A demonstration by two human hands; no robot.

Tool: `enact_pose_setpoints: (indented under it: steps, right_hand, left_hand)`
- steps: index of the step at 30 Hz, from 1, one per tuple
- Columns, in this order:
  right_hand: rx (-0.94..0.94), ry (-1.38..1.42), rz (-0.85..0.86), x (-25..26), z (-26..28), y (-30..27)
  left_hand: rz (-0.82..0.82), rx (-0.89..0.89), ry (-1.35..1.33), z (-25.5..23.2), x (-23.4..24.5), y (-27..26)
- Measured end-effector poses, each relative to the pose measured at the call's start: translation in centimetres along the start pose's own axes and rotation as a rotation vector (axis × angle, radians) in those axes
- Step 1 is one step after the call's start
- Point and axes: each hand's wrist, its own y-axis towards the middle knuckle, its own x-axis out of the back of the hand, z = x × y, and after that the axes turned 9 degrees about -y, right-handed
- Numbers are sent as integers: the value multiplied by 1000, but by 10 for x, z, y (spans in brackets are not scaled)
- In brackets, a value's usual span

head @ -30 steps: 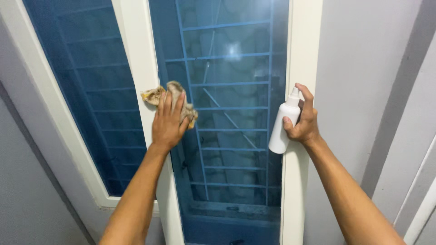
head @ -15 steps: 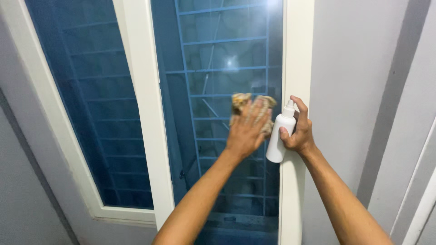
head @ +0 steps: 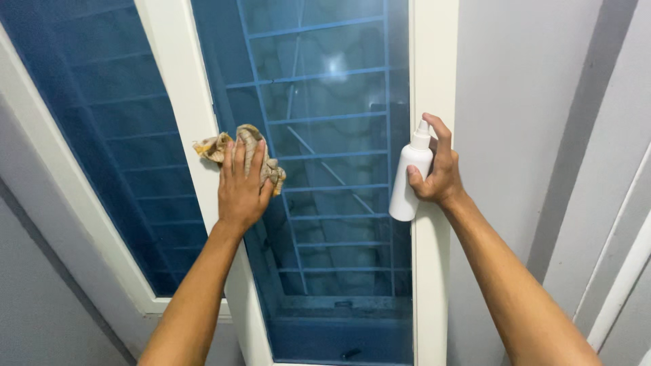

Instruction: The person cleans a window pane using a spray bottle and a cloth. They repeatedly spray the glass surface and wipe it with the cloth in circular and vertical motions to remove dirt and streaks.

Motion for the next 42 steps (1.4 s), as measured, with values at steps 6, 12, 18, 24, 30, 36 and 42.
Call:
enact_pose_setpoints:
  steps: [6, 12, 18, 24, 30, 36, 42]
  right_hand:
    - [11, -13, -14, 0, 3, -2]
    - [-5, -9, -11, -1, 1, -1]
    - [12, -21, -26, -1, 2, -2]
    - [23, -36, -20, -5, -8, -4]
    - [17, -36, -23, -3, -8, -3]
    - [24, -17, -29, 0, -3, -2]
    - [21, -10, -18, 0, -2, -3]
  left_hand:
    - [-30, 93, 18, -17, -17, 4]
    - [32, -56, -66, -98, -57, 36]
    - [-115, -266, -244, -167, -104, 71]
    - [-58, -330, -192, -104, -82, 57]
    - [9, -63, 12, -9, -10, 0]
    - [-15, 27, 55, -12, -12, -5]
    - [-22, -114, -4, -104, -68, 34]
